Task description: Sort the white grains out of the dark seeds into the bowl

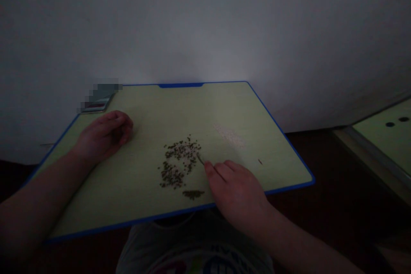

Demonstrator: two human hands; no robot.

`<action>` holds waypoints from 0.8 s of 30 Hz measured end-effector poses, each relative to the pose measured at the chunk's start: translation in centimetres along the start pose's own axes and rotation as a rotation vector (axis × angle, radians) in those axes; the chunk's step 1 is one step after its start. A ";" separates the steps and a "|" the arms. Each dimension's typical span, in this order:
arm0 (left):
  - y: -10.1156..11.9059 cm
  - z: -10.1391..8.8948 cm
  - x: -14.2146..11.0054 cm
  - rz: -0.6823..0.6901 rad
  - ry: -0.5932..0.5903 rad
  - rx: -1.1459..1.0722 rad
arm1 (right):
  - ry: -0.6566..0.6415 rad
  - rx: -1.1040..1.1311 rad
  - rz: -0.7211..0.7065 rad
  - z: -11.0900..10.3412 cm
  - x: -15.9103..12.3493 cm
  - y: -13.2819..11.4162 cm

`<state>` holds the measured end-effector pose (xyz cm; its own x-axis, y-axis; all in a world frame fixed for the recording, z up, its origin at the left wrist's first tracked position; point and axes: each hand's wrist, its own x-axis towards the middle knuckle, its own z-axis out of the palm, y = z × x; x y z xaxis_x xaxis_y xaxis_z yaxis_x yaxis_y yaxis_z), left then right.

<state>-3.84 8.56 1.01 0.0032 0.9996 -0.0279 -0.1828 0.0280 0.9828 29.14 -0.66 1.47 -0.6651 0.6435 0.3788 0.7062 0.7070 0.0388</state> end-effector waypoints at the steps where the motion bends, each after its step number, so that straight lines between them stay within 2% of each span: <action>1: 0.0 0.0 0.0 0.003 -0.002 0.001 | -0.004 0.001 -0.002 0.1 0.1 0.0; 15: -0.2 0.0 0.1 0.014 -0.001 -0.012 | -0.014 -0.006 -0.029 0.6 0.3 -0.1; 22: 0.0 0.0 0.0 0.000 0.003 -0.004 | -0.012 -0.133 0.086 0.5 -0.1 1.4; 24: -0.1 0.0 0.0 0.006 -0.008 -0.005 | 0.002 -0.113 0.066 0.4 -0.1 1.2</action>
<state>-3.82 8.61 0.96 0.0104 0.9997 -0.0205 -0.1879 0.0221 0.9819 30.01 0.24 1.11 -0.6158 0.6869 0.3860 0.7713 0.6256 0.1172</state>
